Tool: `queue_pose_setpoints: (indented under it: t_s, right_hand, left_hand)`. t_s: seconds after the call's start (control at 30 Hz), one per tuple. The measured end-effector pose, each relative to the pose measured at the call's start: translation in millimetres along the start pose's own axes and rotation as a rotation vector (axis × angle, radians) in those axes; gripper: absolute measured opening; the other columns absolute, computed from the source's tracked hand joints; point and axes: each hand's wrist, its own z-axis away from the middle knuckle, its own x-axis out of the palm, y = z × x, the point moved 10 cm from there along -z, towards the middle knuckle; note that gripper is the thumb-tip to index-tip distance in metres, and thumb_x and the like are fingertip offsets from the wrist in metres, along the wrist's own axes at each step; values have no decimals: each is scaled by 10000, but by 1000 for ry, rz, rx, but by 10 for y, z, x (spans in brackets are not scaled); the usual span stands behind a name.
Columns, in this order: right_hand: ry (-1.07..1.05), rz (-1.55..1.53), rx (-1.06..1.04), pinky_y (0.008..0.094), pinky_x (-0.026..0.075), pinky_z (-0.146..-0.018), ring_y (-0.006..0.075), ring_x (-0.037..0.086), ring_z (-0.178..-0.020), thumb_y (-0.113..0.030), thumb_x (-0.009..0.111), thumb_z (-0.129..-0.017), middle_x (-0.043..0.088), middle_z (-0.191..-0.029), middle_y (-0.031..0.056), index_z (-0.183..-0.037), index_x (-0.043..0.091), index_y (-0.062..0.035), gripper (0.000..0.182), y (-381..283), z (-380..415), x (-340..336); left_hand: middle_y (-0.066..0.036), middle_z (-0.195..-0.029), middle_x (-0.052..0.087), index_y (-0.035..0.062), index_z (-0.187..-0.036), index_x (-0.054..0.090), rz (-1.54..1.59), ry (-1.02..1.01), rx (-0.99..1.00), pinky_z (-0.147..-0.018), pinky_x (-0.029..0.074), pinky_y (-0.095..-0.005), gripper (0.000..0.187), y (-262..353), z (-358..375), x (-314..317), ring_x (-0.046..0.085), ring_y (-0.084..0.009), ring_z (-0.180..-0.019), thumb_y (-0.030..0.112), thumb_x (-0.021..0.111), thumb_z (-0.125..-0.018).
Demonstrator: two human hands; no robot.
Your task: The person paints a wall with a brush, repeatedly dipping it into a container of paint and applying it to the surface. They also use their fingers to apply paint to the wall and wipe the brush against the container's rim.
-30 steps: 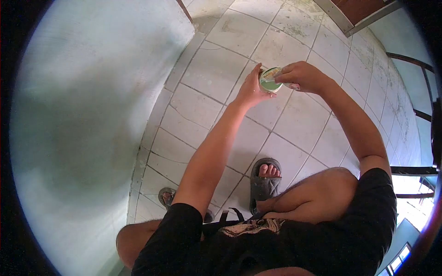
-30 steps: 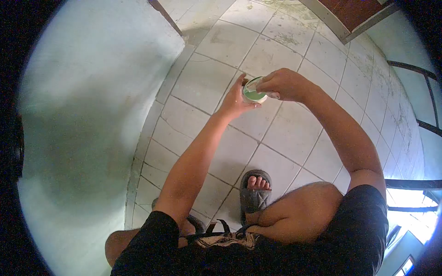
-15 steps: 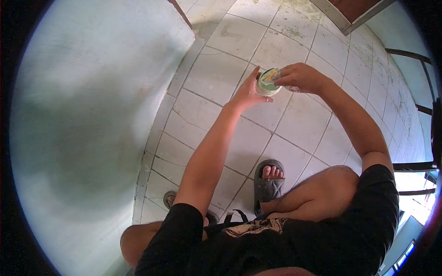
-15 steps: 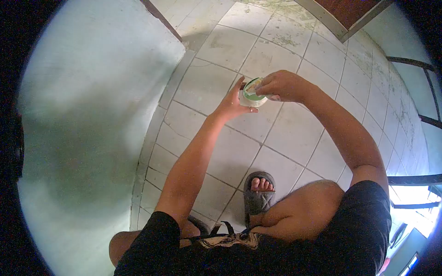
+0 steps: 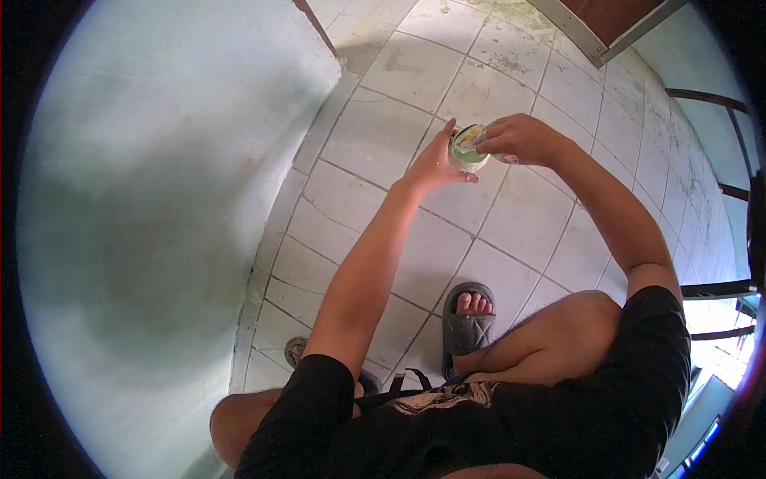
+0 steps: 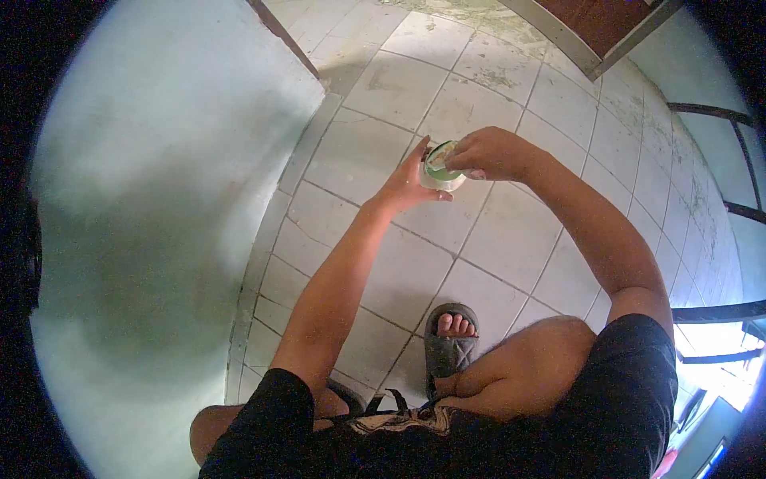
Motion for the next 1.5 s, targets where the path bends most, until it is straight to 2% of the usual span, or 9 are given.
queue_pose_setpoints:
  t_s: [0.3,0.53,0.73,0.83,0.93,1.0,1.13,1.3,1.5]
  right_hand:
    - [-29,-20,16,367,511,-778,286,615,-916,8,683,-611,654,-957,77,-997,636,-105,405,-8,163,10]
    - [27,17,-6,369,510,-779,291,620,-896,6,679,-633,659,-923,76,-949,648,-98,334,-75,190,-33]
    - [78,-159,51,355,508,-744,286,625,-871,15,680,-634,659,-903,71,-928,657,-91,314,-76,353,-248]
    - [136,-195,128,335,512,-760,274,629,-875,48,669,-656,663,-928,83,-904,654,-64,273,-64,433,-359]
    - [270,-291,153,330,520,-753,231,655,-878,-17,665,-760,670,-1007,88,-965,666,-86,216,29,555,-412]
    - [377,-521,355,299,512,-803,188,628,-935,41,628,-779,655,-1038,119,-933,644,-20,167,298,701,-385]
    - [526,-784,539,295,514,-789,180,617,-928,41,616,-796,647,-1044,115,-972,629,-7,183,655,959,-224]
    - [702,-1173,799,321,539,-787,200,624,-900,-77,626,-834,635,-984,81,-1079,594,-31,251,871,1210,45]
    - [763,-1318,848,342,553,-778,214,625,-902,-90,624,-840,611,-1033,101,-1152,535,-35,329,923,1276,333]
  left_hand:
    - [-175,-1286,465,-32,-1406,145,95,-46,-10,-1010,368,-357,1216,-94,11,-6,440,-301,-1213,302,884,-501]
    - [-186,-1311,446,-15,-1413,135,53,-105,-33,-1018,359,-364,1219,-22,7,-24,426,-309,-1229,315,881,-507]
    - [-207,-1384,353,-7,-1416,119,-4,-110,-38,-1065,308,-365,1220,-104,65,-2,342,-316,-1296,323,875,-517]
    - [-209,-1414,302,1,-1419,121,16,-96,-52,-1079,291,-364,1206,-134,114,-93,303,-314,-1320,322,870,-530]
    - [-213,-1418,291,8,-1420,132,-14,-104,-73,-1079,289,-367,1186,-125,148,-196,294,-313,-1323,326,863,-541]
    - [-227,-1407,300,9,-1416,147,-72,-117,-119,-1077,293,-367,1151,-163,158,-259,301,-317,-1318,321,850,-560]
    - [-233,-1387,326,5,-1406,192,-113,-156,-110,-1064,306,-374,1068,-181,198,-458,328,-328,-1300,348,813,-607]
    - [-223,-1318,430,-6,-1328,372,-497,-384,-114,-1005,361,-385,838,-411,444,-819,446,-337,-1200,431,724,-706]
    - [-237,-1271,469,-17,-1282,418,-805,-757,-288,-989,373,-391,762,-612,1135,-1165,450,-346,-1185,429,695,-730]
